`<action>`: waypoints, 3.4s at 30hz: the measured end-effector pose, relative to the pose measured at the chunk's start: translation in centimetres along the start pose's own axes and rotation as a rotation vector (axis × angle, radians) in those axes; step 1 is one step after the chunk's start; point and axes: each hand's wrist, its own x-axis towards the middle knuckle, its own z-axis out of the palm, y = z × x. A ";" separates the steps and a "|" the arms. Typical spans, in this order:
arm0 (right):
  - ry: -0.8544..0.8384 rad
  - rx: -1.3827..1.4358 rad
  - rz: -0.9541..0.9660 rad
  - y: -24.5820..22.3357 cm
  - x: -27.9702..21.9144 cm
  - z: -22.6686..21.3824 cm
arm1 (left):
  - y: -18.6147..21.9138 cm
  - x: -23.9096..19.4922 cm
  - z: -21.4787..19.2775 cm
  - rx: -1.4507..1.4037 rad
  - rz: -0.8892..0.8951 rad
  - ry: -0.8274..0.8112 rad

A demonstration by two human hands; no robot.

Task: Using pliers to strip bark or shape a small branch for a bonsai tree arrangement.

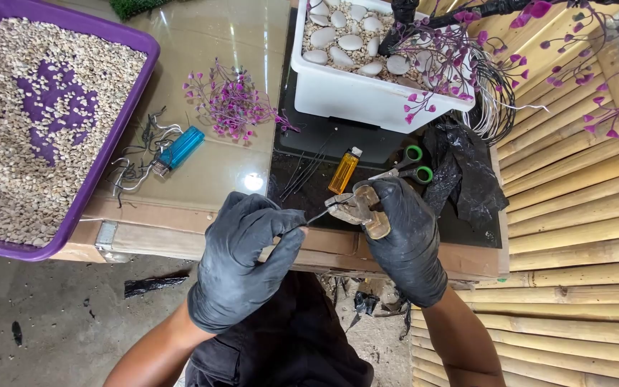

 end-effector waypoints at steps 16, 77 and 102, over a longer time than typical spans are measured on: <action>-0.004 -0.374 0.028 2.5 -0.3 -2.8 | -4.4 1.2 0.7 0.499 -0.067 -0.173; -0.211 -0.475 0.083 15.4 0.3 5.6 | -10.1 -2.9 3.3 0.518 -0.026 -0.304; -0.322 -0.224 0.291 13.7 2.5 4.6 | -9.7 -5.1 -5.5 1.079 -0.309 0.072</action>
